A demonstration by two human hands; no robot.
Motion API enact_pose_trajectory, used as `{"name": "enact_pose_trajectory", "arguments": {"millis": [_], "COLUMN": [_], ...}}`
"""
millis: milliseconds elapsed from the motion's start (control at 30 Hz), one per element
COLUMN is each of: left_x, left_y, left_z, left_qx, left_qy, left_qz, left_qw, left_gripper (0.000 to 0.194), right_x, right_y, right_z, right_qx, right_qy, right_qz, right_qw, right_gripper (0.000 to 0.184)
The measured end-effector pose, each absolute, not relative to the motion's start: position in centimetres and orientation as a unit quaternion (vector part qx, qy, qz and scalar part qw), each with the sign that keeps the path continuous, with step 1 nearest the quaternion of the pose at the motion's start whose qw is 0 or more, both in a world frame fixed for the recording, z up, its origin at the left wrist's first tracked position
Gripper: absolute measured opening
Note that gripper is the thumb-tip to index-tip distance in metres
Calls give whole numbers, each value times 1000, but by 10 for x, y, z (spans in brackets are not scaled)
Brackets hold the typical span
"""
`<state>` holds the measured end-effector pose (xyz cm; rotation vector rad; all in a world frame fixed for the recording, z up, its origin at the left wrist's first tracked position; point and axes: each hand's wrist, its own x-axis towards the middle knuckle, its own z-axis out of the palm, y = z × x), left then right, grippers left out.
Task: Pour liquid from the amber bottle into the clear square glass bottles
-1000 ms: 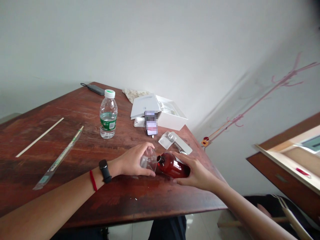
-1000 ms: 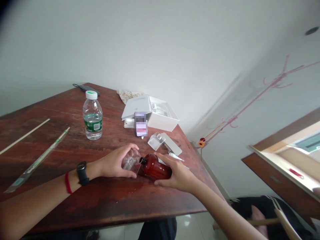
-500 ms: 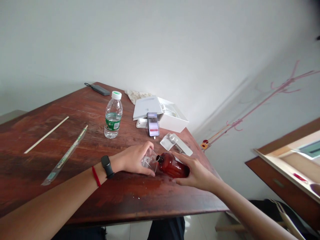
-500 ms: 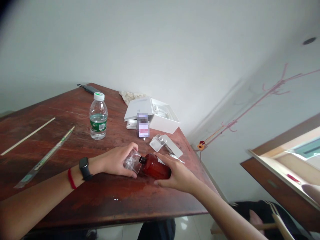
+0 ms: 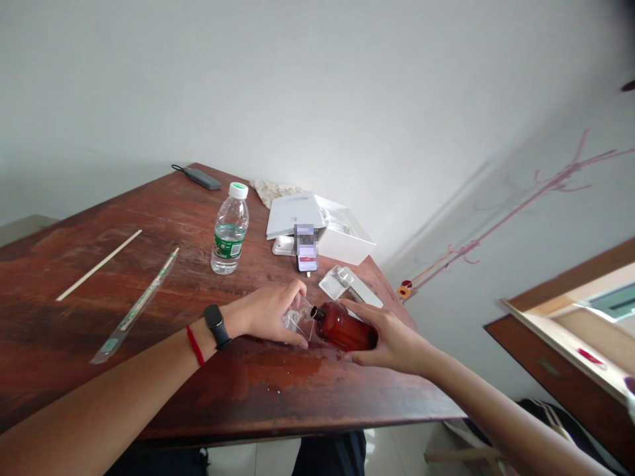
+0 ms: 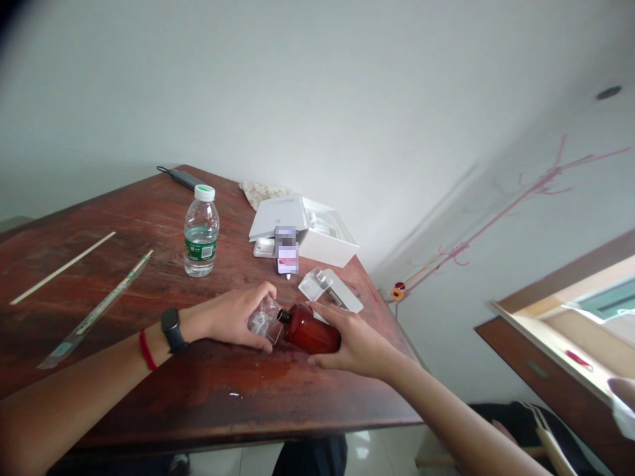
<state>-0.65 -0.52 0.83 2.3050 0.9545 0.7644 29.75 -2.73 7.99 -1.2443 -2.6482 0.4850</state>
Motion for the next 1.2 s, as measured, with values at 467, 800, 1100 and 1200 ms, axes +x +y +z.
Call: {"name": "enact_pose_trajectory", "arguments": {"millis": [467,800,1100,1200], "left_x": [-8,-8,-8,-9], "left_y": [-5,-3,-4,-4], "left_z": [14,15,16,16], "left_qx": [855,859,858,859], "left_qy": [368,366,376,374], "left_qz": [248,238,230,231], "left_qw": [270,267,263,264], "left_gripper": [78,77,78,78], "right_x": [291,292,291,290], "right_y": [-26,-27,-27,-26], "right_z": [92,91,93,93], "right_qx": [-444,-455,-457,-456], "right_qy": [-882,-876,-875,-876], "right_qz": [157,156,157,158], "right_qw": [34,38,29,27], "right_gripper": [90,90,87,87]}}
